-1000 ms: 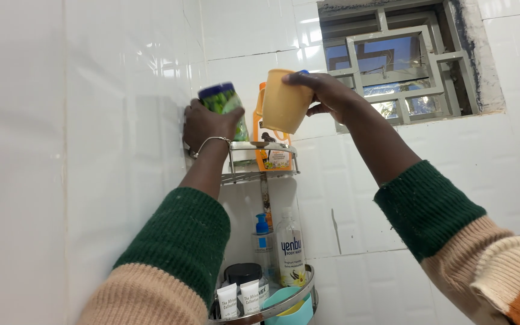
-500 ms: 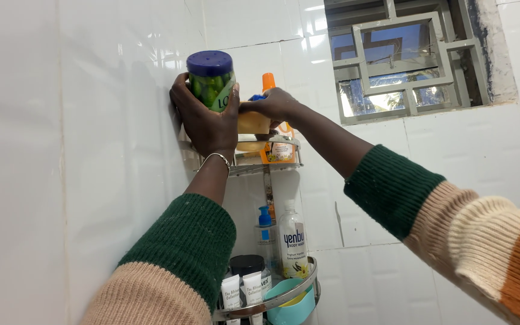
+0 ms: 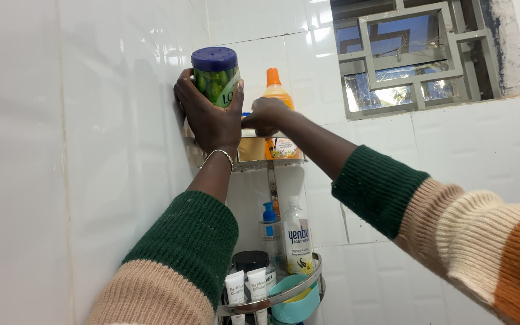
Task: The person cleans a bathroom sink and surrounding area. They rinse a blue cloth and an orange cloth under the tap, wipe the sink basin and faucet, and place the cloths into a yellow mug. The person also organizes items on a wall-mounted shelf and disposes of trash into a bucket.
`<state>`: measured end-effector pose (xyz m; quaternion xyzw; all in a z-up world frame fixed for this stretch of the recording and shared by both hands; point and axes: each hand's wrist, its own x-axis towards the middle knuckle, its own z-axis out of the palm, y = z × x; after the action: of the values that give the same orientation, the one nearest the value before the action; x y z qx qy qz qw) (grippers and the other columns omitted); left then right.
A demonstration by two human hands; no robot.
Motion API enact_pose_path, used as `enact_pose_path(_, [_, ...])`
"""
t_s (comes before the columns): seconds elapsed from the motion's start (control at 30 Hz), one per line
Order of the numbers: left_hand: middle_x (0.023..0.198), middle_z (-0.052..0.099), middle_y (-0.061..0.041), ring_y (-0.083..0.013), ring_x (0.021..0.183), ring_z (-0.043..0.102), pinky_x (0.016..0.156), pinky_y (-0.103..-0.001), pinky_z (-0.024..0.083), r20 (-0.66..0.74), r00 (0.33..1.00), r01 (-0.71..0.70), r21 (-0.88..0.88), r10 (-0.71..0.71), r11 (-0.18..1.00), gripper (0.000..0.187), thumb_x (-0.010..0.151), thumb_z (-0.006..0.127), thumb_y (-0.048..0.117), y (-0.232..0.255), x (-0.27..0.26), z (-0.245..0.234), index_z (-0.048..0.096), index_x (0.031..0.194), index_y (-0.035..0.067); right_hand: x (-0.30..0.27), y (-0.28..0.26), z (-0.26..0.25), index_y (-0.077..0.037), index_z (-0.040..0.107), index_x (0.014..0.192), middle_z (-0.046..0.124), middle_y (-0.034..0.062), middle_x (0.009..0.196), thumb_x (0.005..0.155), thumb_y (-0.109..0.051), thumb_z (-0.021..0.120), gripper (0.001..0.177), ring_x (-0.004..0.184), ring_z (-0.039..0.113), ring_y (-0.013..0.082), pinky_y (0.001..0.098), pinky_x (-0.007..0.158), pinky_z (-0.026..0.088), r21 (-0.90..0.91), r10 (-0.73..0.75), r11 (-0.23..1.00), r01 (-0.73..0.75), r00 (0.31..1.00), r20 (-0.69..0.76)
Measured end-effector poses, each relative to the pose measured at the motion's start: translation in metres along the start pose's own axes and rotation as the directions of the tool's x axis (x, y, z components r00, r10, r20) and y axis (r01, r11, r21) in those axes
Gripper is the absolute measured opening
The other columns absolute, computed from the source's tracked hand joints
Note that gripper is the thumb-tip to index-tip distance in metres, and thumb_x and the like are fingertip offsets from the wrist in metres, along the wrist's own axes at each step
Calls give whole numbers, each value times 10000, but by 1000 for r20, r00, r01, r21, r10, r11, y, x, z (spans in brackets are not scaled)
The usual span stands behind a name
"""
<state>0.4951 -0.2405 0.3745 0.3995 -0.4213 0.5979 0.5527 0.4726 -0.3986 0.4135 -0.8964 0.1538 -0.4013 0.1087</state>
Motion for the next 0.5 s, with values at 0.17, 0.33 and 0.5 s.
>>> enact_pose_path(0.17, [1291,478,-139,-347,1262,506,1062,-501,464,-39,999,-20,14,21,1000,820,849,887,413,-3,-1,4,362,1399,107,-19,15,-27,-87,581,1206,732,104,809,686,-209,900,622,643,744,178,263,573,608,315,-17,949,-16,995,102])
enact_pose_path(0.33, [1297,476,-138,-332,1287,501,1071,-496,466,-37,999,-2,-29,1,1000,814,879,855,472,-5,-1,5,354,1401,101,-13,19,2,24,693,1136,722,102,786,750,-78,852,430,622,671,121,256,486,528,439,-134,886,150,989,-67])
enact_pose_path(0.5, [1304,497,-128,-328,1294,524,1068,-495,480,-36,999,14,-20,-15,1000,797,886,850,493,-4,-2,4,368,1396,116,2,27,6,-8,654,1336,660,91,884,890,-39,692,449,608,530,138,259,398,356,664,-202,748,1,953,225])
